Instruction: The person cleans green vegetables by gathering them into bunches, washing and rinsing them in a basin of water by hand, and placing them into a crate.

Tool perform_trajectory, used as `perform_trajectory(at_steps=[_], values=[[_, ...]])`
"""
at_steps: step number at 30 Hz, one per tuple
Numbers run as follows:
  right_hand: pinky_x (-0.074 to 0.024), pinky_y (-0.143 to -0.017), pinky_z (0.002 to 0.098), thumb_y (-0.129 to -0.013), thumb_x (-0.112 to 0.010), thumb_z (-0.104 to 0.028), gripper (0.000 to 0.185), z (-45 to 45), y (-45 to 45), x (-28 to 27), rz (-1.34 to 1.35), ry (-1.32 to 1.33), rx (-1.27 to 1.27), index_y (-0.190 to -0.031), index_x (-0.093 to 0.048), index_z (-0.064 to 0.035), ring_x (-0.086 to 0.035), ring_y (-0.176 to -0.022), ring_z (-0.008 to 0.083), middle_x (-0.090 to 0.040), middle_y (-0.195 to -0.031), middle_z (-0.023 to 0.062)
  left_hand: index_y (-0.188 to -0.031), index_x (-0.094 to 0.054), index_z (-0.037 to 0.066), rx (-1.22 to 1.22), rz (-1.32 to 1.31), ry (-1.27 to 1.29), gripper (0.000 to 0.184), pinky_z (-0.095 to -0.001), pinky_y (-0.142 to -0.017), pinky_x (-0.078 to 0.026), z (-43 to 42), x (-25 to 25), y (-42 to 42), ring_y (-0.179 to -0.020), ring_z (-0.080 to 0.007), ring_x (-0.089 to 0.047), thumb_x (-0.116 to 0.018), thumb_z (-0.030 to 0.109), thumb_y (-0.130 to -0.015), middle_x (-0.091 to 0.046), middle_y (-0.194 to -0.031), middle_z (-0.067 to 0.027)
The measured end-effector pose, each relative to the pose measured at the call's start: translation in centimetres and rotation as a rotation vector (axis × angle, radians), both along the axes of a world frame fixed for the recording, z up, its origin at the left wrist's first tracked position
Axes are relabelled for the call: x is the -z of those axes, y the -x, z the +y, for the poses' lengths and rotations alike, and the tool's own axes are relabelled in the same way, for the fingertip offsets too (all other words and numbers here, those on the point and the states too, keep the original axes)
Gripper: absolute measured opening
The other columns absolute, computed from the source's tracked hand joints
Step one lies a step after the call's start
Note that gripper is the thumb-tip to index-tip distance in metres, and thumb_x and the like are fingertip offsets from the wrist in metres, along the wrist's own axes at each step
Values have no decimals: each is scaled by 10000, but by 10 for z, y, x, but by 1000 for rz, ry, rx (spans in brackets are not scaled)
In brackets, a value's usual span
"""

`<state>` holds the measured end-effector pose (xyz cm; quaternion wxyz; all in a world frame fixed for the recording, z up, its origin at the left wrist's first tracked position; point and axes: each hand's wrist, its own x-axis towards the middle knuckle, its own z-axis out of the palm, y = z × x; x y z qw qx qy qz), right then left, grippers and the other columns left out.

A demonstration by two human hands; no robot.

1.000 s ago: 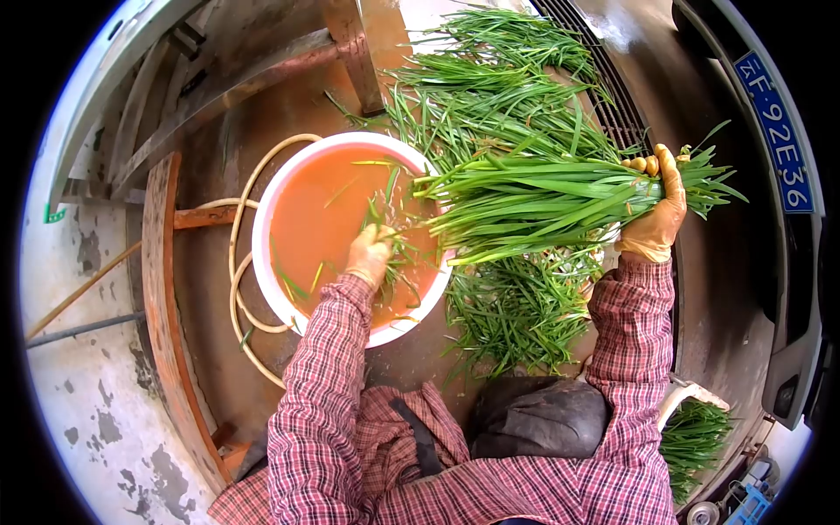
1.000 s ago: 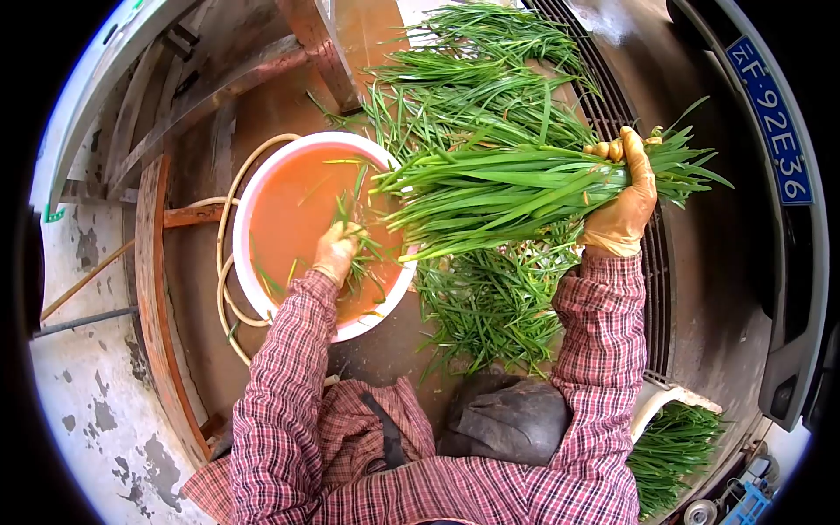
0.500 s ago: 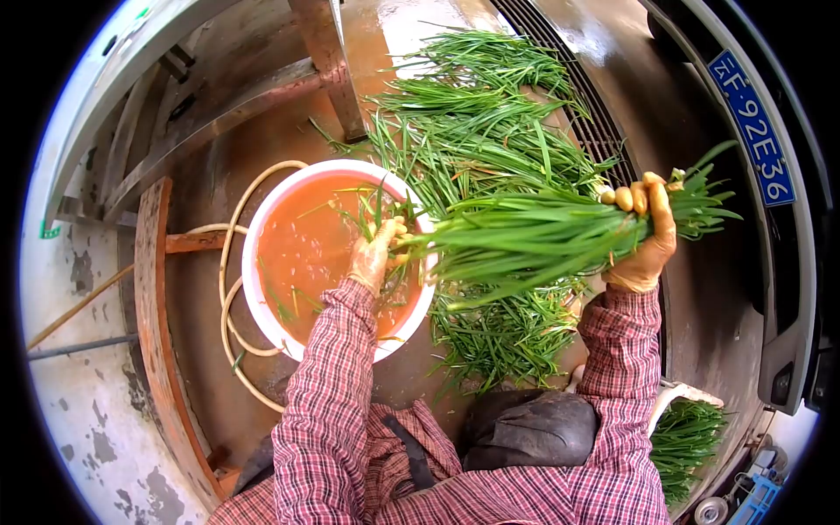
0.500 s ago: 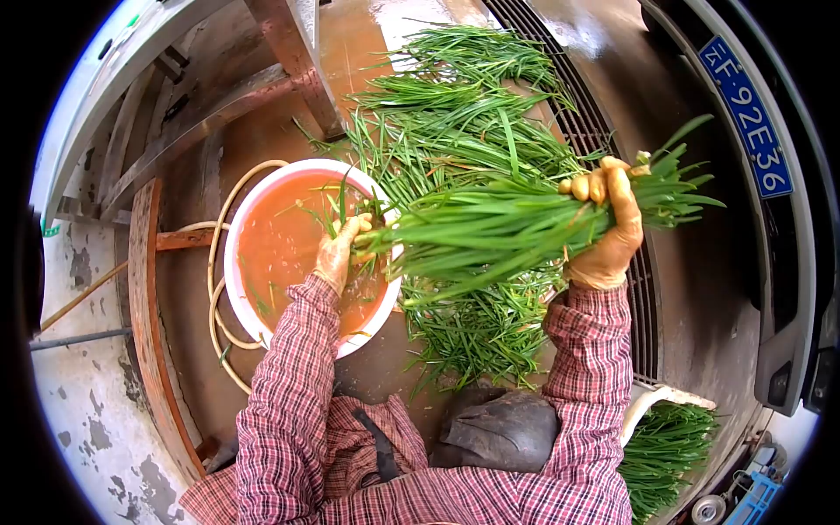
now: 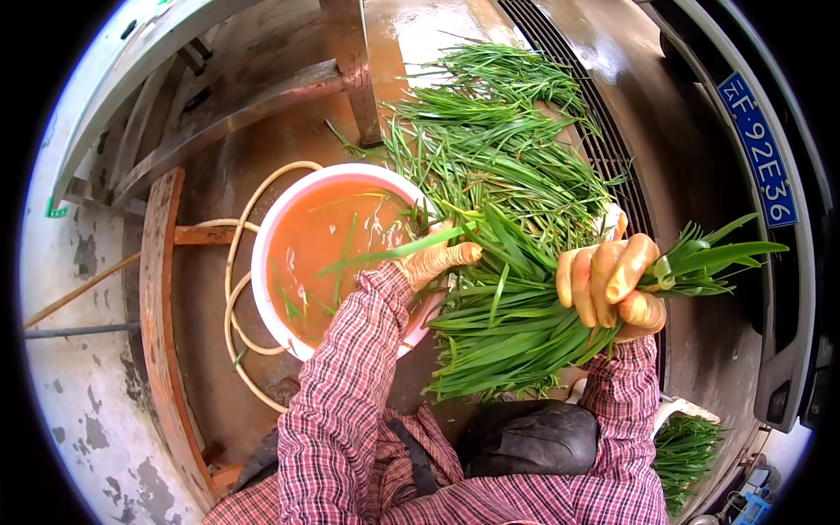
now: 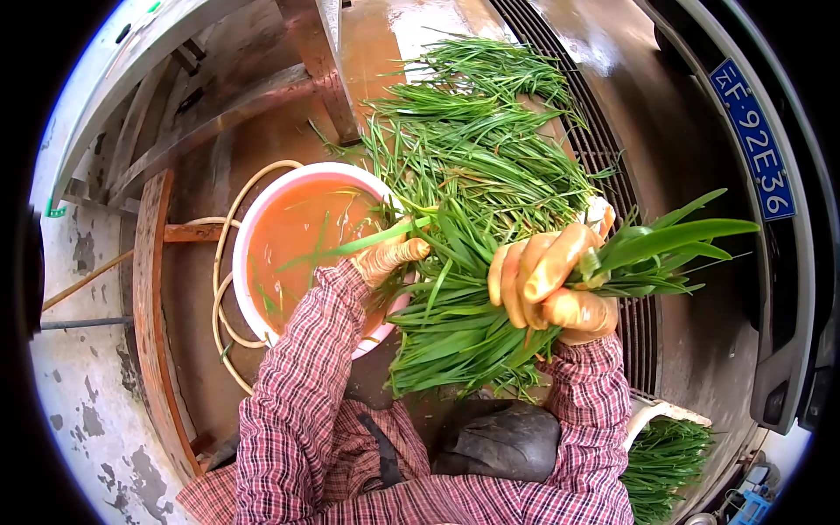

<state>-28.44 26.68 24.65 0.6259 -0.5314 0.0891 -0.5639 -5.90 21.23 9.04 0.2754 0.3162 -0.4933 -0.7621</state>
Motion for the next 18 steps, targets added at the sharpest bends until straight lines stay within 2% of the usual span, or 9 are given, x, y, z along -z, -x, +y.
perform_trajectory(at_steps=[4, 7, 8, 11, 12, 14, 16, 17, 18], values=[[-465, -601, 320, -892, -700, -196, 160, 2, -2, 3, 16, 8, -63, -939, -608, -74, -569, -460, 137, -585, -598, -6, -1413, -440, 28, -155, 166, -96, 916, -312, -1016, -439, 7, -2, 9, -1197, -207, -519, -881, 445, -727, -563, -1268, -77], [-465, -609, 381, -797, -728, -145, 194, 2, -6, 6, -11, -32, -167, -920, -629, -32, -585, -532, 192, -583, -636, 52, -1114, -585, 18, -263, 104, 82, 481, -287, -860, -523, -2, 35, 30, -937, -166, -623, -848, 268, -799, -646, -969, -21], [-465, -609, 381, -797, -728, -145, 194, 1, -7, 7, -10, -40, -169, -920, -629, -32, -585, -532, 192, -583, -636, 52, -1111, -590, 39, -320, 217, -63, 384, -284, -800, -535, 4, 23, 29, -887, -159, -628, -801, 211, -841, -656, -977, -36], [-461, -584, 368, -806, -725, -167, 192, 0, -7, 6, 8, -37, -115, -907, -622, -39, -565, -490, 177, -578, -616, 37, -1155, -648, 58, -283, -405, 249, 299, -329, -755, -553, 6, 11, 23, -825, -175, -659, -716, 174, -889, -699, -928, -58], [-456, -567, 358, -829, -719, -192, 193, -1, -3, 4, 32, 1, -87, -904, -608, -52, -545, -456, 163, -581, -621, 23, -1155, -648, 58, -282, -406, 241, 299, -329, -755, -553, 6, 14, 19, -825, -175, -659, -716, 174, -889, -699, -928, -58], [-457, -601, 297, -922, -675, -202, 156, -4, 1, -1, 33, 88, 3, -950, -584, -79, -521, -448, 98, -555, -579, -36, -1066, -636, 84, -308, -904, 460, 182, -364, -704, -553, 3, 25, 4, -831, -227, -685, -637, 191, -919, -695, -944, -138], [-402, -583, 274, -953, -646, -201, 137, -5, 13, -2, 0, 118, 65, -965, -583, -80, -477, -454, 64, -519, -574, -63, -1085, -628, 77, -362, -843, 586, 183, -380, -664, -558, 3, 86, -29, -759, -266, -685, -591, 190, -945, -696, -885, -135], [-409, -592, 295, -950, -645, -213, 157, -7, 21, -3, -19, 122, 80, -998, -588, -75, -465, -455, 88, -518, -588, -45, -1099, -627, 63, -317, -885, 255, 210, -372, -720, -558, 7, 63, -39, -839, -249, -683, -570, 219, -972, -700, -907, -127], [-416, -601, 315, -947, -645, -224, 183, -9, 27, -3, -40, 125, 94, -1030, -593, -70, -454, -456, 112, -517, -601, -27, -1095, -636, 61, -390, -919, 334, 244, -390, -727, -545, 14, 66, -50, -834, -241, -679, -546, 266, -998, -704, -920, -111]])
